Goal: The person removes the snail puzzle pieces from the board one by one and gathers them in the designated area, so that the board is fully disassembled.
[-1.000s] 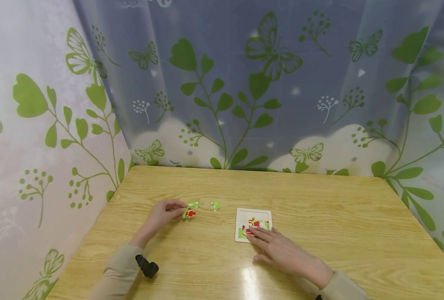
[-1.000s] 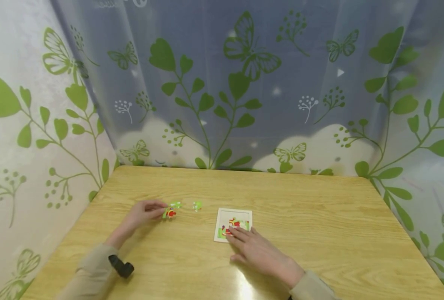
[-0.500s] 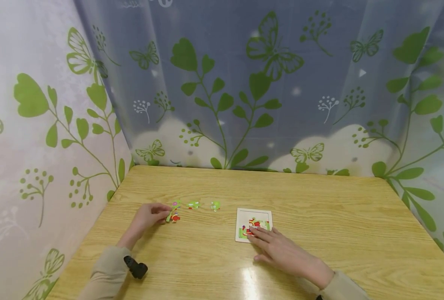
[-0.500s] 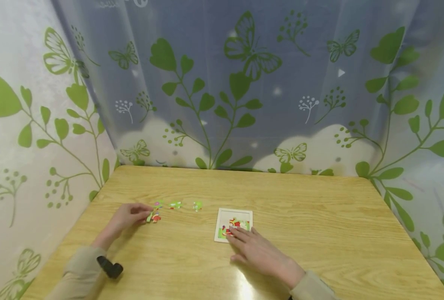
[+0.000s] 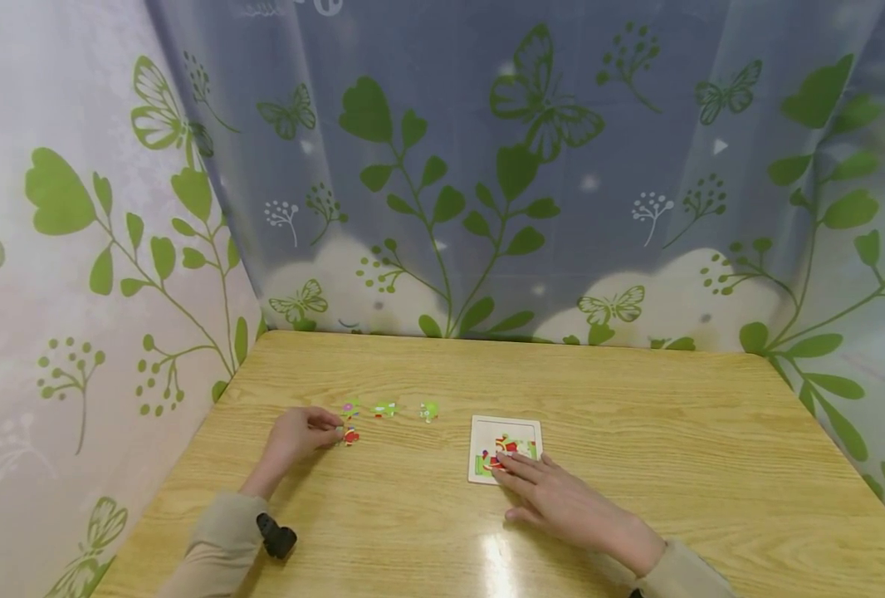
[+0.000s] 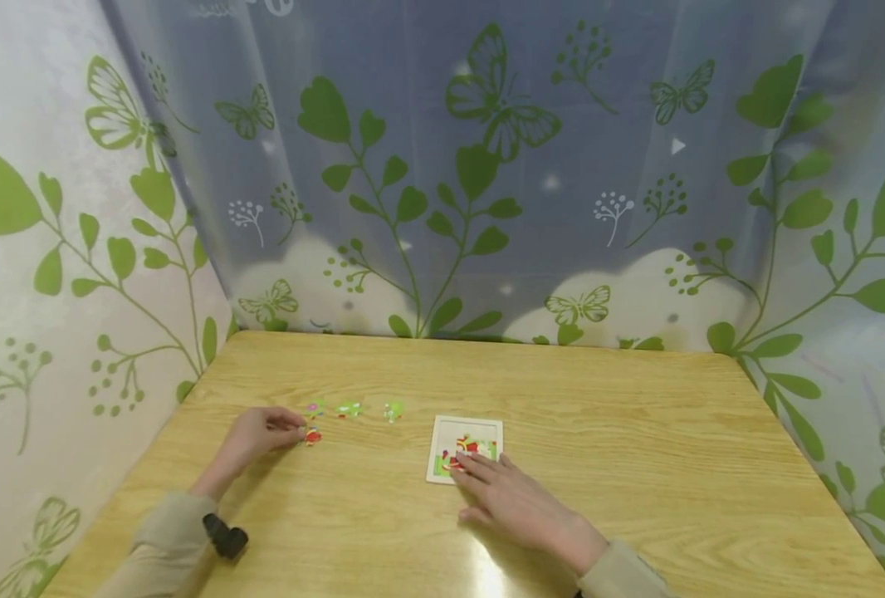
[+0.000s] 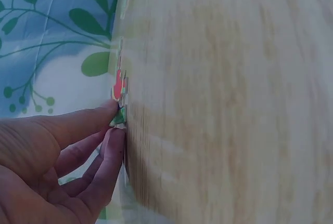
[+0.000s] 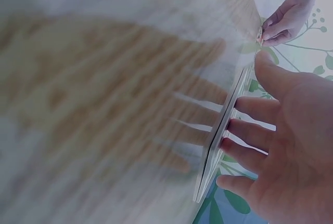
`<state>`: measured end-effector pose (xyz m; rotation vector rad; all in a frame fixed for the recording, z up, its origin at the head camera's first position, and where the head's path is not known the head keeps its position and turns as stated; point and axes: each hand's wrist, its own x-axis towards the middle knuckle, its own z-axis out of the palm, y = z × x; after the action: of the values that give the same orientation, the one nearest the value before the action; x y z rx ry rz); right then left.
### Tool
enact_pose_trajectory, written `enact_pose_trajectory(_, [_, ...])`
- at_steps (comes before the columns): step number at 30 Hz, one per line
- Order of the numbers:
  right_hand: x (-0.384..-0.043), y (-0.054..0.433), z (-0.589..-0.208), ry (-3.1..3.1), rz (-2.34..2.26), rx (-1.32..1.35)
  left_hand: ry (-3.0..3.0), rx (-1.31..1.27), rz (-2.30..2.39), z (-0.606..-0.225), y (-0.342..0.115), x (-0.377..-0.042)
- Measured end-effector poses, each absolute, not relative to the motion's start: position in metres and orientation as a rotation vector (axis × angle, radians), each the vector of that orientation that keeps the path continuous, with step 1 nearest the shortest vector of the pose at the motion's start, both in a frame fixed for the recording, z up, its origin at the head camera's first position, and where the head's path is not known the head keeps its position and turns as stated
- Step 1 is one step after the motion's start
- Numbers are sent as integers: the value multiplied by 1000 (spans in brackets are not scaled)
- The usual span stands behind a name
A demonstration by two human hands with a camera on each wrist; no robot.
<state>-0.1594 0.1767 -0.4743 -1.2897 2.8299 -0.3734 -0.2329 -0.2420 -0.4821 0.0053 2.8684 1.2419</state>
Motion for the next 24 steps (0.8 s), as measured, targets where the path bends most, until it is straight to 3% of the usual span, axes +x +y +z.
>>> enact_pose_trajectory(10, [-161,177,-475,2797,-498,-1232,2979,5,1179,-476,-239,-236])
enact_pose_trajectory(24, [-163,178,-477,2795,-489,-1165,2741,159,1624,-466,-209,-242])
